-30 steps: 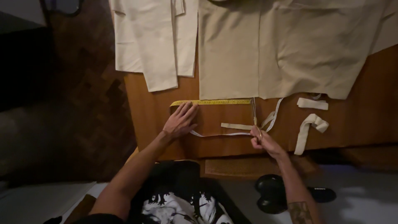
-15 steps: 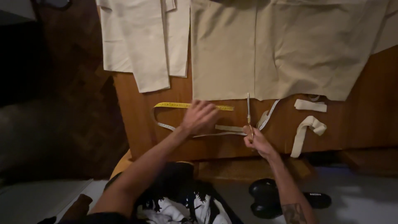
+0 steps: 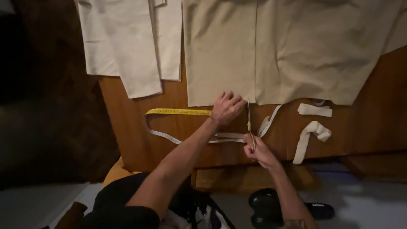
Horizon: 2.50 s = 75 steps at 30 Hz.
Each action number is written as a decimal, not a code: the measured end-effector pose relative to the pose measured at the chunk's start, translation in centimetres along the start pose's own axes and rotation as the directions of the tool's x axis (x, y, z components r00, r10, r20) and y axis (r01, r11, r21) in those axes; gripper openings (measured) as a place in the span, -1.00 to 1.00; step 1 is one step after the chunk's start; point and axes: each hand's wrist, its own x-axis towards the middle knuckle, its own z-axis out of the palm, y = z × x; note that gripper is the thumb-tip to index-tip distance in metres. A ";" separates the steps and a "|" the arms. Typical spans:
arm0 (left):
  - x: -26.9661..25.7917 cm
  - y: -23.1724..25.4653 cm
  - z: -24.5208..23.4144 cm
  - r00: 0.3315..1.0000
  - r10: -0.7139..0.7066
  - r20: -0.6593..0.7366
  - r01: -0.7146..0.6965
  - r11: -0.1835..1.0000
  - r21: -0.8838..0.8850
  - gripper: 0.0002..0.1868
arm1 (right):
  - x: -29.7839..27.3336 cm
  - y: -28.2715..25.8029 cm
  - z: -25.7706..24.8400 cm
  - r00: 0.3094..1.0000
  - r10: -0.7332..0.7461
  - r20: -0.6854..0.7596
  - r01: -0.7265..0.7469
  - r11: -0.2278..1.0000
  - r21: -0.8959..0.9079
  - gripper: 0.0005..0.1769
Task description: Measuring and cutting pieces of fabric using a measuring tape and scissors.
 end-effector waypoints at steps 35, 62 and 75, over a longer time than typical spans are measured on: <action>-0.3 -1.0 -0.5 0.983 0.135 -0.123 -0.141 0.989 -0.045 -0.71 | 1.7 -2.1 1.2 0.987 0.030 -0.155 -0.033 0.999 -0.018 -0.51; -0.6 -1.3 -0.5 0.984 0.141 -0.114 -0.150 0.986 -0.077 -0.73 | 2.9 -3.0 0.9 0.976 0.091 -0.197 -0.078 0.994 0.072 -0.48; -0.7 -1.3 -0.4 0.986 0.123 -0.115 -0.133 0.987 -0.087 -0.74 | 4.2 -1.8 -0.6 0.980 0.056 -0.190 -0.040 0.995 0.089 -0.70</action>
